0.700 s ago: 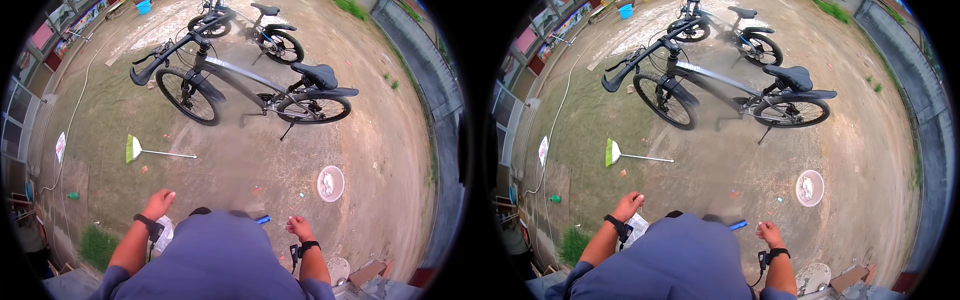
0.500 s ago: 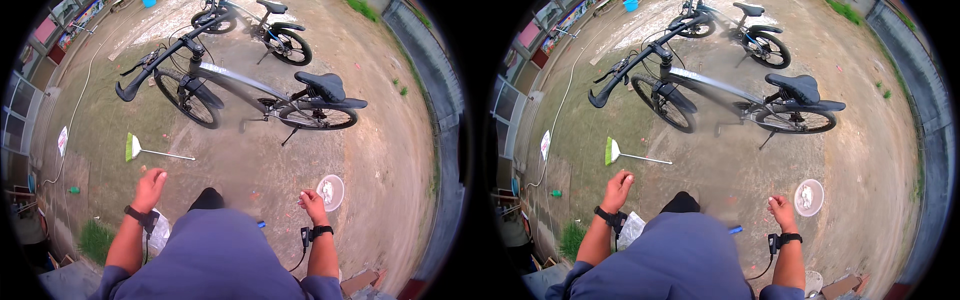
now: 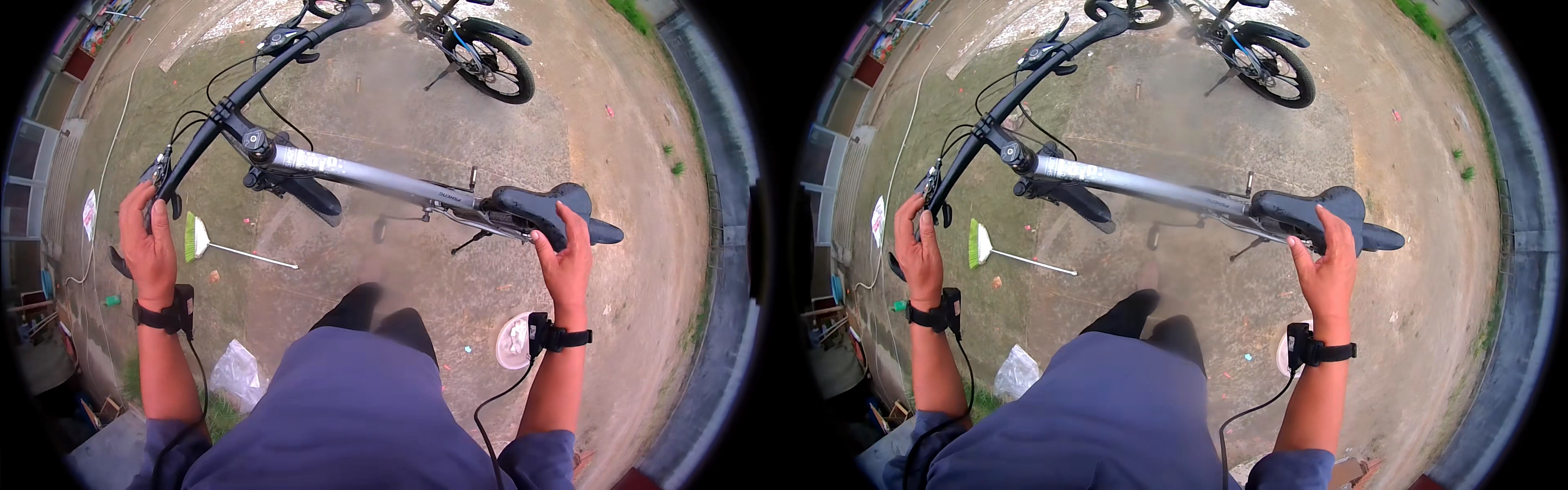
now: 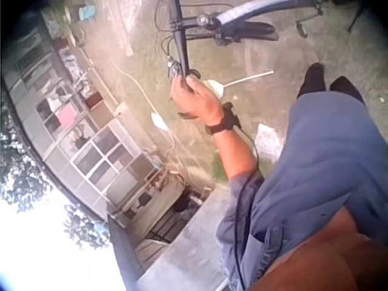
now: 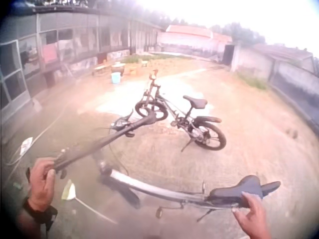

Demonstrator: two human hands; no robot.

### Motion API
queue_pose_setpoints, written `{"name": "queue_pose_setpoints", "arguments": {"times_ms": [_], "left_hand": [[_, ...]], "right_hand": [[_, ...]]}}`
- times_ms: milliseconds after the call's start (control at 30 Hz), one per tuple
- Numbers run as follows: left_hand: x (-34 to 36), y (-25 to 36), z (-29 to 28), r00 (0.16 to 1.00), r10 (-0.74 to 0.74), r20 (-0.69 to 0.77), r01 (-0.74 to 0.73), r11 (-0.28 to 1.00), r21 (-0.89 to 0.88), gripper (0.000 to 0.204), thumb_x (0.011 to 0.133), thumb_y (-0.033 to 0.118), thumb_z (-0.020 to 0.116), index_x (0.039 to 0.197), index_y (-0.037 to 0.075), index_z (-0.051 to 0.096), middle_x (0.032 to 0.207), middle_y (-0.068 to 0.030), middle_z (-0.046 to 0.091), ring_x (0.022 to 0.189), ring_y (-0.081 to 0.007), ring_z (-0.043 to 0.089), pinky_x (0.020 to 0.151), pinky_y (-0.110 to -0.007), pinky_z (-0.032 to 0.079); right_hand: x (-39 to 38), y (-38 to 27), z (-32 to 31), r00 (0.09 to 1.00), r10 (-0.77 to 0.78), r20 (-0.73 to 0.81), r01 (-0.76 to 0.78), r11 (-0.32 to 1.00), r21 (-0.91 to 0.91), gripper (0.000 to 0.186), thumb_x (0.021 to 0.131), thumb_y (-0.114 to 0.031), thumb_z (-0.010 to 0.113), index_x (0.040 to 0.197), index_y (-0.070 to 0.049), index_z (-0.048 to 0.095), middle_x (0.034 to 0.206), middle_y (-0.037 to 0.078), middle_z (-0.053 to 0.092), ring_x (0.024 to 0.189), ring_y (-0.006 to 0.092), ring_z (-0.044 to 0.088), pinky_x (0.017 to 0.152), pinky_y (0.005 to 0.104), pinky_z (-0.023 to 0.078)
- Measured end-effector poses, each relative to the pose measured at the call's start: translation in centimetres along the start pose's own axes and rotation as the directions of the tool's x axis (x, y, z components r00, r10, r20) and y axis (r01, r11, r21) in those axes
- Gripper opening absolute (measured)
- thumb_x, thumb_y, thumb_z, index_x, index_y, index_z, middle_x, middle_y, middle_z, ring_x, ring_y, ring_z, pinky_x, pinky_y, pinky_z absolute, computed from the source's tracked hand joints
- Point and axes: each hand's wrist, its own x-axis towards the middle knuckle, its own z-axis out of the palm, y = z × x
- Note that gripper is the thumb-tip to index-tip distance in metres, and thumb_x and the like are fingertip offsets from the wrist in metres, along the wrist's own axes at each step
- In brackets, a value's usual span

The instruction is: The person works on the handlebars and braking system of a bicycle by hand and using a screwdriver to tighten or adjust components.

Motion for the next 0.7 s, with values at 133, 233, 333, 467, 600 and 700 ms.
{"name": "queue_pose_setpoints", "arguments": {"times_ms": [133,233,333,467,600,700], "left_hand": [[0.9,-2.0,1.8,0.986,-0.165,0.027,0.161,0.979,0.122,0.027,0.112,0.015,0.059,0.134,0.001,0.064,0.131,-0.0131,0.066,0.121,-0.0259,0.063,0.107,-0.036,0.048],[1.4,-2.4,2.2,0.992,-0.122,0.023,0.107,0.935,0.337,0.03,0.111,0.019,0.06,0.134,0.0,0.064,0.129,-0.016,0.064,0.121,-0.0306,0.062,0.109,-0.039,0.046],[1.4,-4.5,1.3,0.946,-0.32,-0.06,0.314,0.85,0.423,0.036,0.114,0.027,0.054,0.136,-0.001,0.063,0.132,-0.0168,0.064,0.122,-0.0324,0.061,0.109,-0.041,0.046],[0.5,-6.4,1.1,0.929,-0.362,-0.073,0.345,0.78,0.522,0.044,0.117,0.032,0.044,0.136,-0.001,0.066,0.131,-0.0189,0.066,0.121,-0.0345,0.061,0.108,-0.042,0.046],[0.6,-7.5,1.2,0.938,-0.327,-0.118,0.333,0.752,0.568,0.044,0.117,0.032,0.045,0.138,-0.001,0.066,0.132,-0.0204,0.066,0.122,-0.0359,0.062,0.108,-0.042,0.046],[0.3,-8.0,0.8,0.948,-0.29,-0.134,0.311,0.748,0.586,0.044,0.117,0.031,0.045,0.14,0.0,0.065,0.135,-0.0209,0.066,0.125,-0.0363,0.062,0.11,-0.043,0.045]], "right_hand": [[4.8,2.5,2.3,0.991,-0.042,0.131,0.056,0.993,-0.105,0.079,0.075,-0.028,0.095,0.144,-0.008,0.061,0.14,0.016,0.065,0.131,0.0372,0.06,0.112,0.0488,0.047],[6.5,3.9,4.0,0.958,-0.06,0.279,0.108,0.981,-0.162,0.089,0.069,-0.038,0.097,0.145,-0.009,0.061,0.142,0.014,0.064,0.132,0.036,0.059,0.119,0.0561,0.039],[7.6,4.6,3.8,0.935,-0.064,0.348,0.12,0.983,-0.14,0.091,0.069,-0.048,0.095,0.144,-0.01,0.062,0.14,0.013,0.064,0.132,0.0356,0.059,0.121,0.0597,0.037],[7.1,6.8,4.8,0.886,-0.124,0.446,0.179,0.98,-0.084,0.085,0.072,-0.061,0.089,0.136,-0.01,0.068,0.132,0.012,0.068,0.13,0.0345,0.061,0.121,0.0603,0.035],[7.5,6.4,4.7,0.874,-0.107,0.473,0.156,0.986,-0.064,0.081,0.074,-0.064,0.087,0.131,-0.009,0.07,0.129,0.011,0.068,0.127,0.0331,0.062,0.119,0.0615,0.033],[7.3,6.3,4.9,0.872,-0.119,0.476,0.159,0.986,-0.044,0.08,0.075,-0.065,0.086,0.131,-0.011,0.068,0.127,0.009,0.067,0.126,0.0323,0.062,0.118,0.0622,0.033]]}}
